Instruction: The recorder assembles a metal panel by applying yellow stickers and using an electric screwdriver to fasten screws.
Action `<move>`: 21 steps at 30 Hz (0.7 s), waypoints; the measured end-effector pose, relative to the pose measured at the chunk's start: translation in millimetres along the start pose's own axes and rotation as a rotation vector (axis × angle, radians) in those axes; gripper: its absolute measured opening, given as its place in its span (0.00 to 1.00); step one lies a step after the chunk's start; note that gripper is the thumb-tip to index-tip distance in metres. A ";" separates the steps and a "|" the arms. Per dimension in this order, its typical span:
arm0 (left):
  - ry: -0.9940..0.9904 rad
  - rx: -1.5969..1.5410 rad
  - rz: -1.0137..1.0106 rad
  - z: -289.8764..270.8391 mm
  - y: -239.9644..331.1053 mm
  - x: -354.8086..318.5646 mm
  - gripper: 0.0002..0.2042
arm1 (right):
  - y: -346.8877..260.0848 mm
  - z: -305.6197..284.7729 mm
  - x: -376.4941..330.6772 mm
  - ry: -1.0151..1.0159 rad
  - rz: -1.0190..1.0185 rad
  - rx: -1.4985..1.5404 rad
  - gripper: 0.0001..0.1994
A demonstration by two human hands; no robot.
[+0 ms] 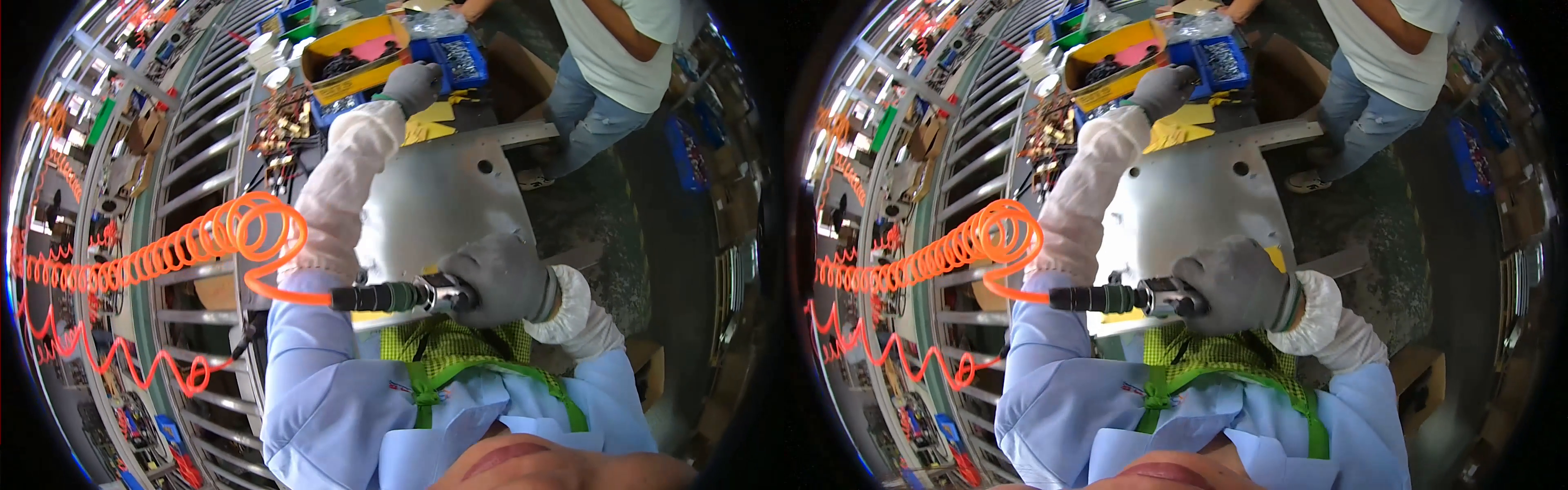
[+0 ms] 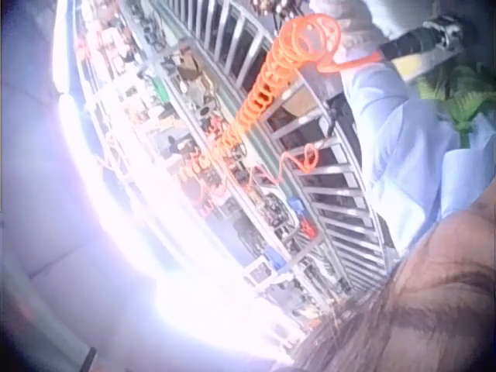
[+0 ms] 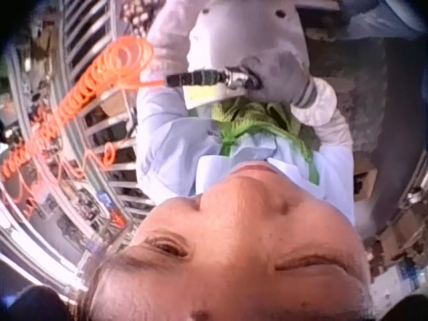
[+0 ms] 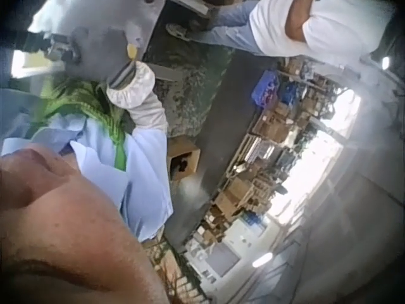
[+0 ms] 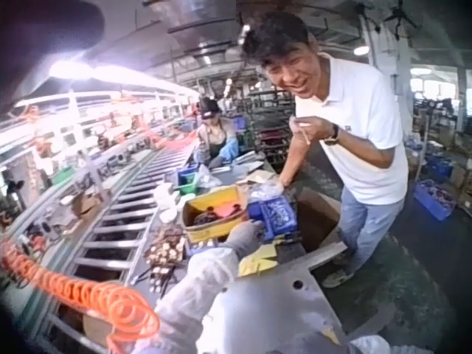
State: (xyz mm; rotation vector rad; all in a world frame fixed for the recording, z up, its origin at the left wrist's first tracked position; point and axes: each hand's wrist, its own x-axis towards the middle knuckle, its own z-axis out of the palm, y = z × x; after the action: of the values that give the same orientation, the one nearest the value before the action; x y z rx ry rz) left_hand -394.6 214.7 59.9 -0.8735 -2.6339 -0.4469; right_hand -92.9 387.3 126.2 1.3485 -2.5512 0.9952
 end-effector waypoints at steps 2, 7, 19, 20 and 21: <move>-0.054 0.183 0.007 30.6 10.2 44.9 0.11 | 16.6 -12.4 -9.5 -0.025 0.052 0.004 0.16; -0.250 0.444 -0.072 96.7 4.7 112.1 0.12 | 55.9 -34.4 -15.7 0.050 0.056 -0.030 0.20; -0.236 0.469 -0.156 134.0 2.3 148.9 0.11 | 100.3 -32.8 -13.3 0.058 0.047 0.071 0.23; -0.164 0.483 -0.131 137.7 -13.8 149.2 0.12 | 97.4 -32.1 -13.6 0.052 0.042 0.079 0.23; -0.088 0.480 -0.115 138.6 -18.4 137.2 0.12 | 94.0 -31.4 -13.6 0.054 0.037 0.093 0.23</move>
State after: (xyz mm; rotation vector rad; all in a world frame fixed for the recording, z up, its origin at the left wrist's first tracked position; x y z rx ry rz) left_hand -538.9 325.6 -12.9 -0.5978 -2.7005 0.2021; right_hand -163.3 452.7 98.5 1.2817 -2.5284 1.1540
